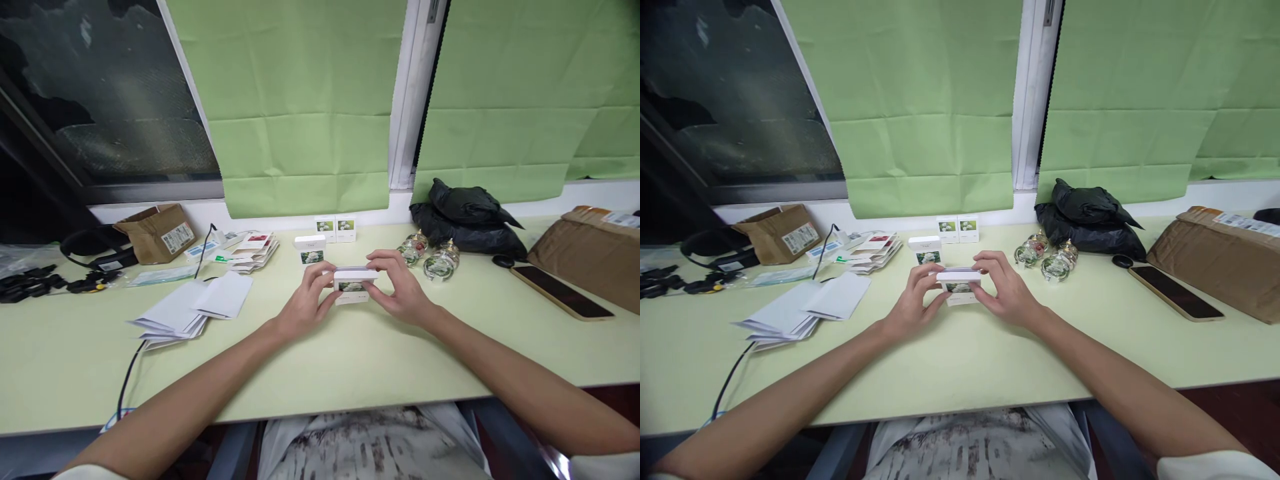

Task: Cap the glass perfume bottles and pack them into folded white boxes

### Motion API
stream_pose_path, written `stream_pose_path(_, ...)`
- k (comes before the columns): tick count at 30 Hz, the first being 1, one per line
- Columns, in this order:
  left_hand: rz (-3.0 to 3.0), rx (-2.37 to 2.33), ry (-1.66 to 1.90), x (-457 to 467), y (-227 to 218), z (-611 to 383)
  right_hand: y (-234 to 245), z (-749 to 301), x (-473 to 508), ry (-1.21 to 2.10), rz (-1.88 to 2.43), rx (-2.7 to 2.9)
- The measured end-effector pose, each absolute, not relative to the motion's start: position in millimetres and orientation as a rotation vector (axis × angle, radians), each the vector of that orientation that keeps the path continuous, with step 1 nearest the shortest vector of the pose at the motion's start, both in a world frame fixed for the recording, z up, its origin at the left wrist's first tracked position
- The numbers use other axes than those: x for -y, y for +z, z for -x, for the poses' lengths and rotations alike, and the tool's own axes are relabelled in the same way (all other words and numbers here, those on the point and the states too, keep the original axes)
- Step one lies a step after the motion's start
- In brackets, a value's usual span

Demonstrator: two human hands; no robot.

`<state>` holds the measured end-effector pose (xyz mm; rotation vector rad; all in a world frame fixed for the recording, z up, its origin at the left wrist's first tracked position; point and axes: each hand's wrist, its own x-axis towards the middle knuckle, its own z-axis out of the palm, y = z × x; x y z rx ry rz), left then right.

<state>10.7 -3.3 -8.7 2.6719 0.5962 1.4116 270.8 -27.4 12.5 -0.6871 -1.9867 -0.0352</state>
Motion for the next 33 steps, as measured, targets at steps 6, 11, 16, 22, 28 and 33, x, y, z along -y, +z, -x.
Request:
stream_pose_path(6, -2.535, -0.657, 1.384, 2.3, -10.1, -11.6, 9.1, -272.2, 20.7, -0.001, 0.756, 1.926)
stream_pose_path(11, -2.473, -0.701, 1.302, 2.5, -9.4, -11.7, 7.2, -272.2, 19.2, -0.026, 0.806, 1.978)
stream_pose_path(16, -2.227, -0.793, 1.255, 3.8, -9.5, -11.8, 5.6, -269.1, 22.6, 0.101, 0.850, 1.974)
stream_pose_path(22, -2.059, -0.928, 0.957, -5.8, -17.8, -10.4, -0.7, -267.4, 22.7, 0.312, 0.884, 1.938)
stream_pose_path(28, -2.007, -0.928, 0.864, -12.7, -20.0, -8.0, -1.5, -266.0, 19.0, 0.402, 0.827, 1.933)
stream_pose_path(33, -2.056, -0.925, 0.888, -5.3, -13.8, -7.9, -2.1, -265.2, 16.9, 0.420, 0.802, 1.918)
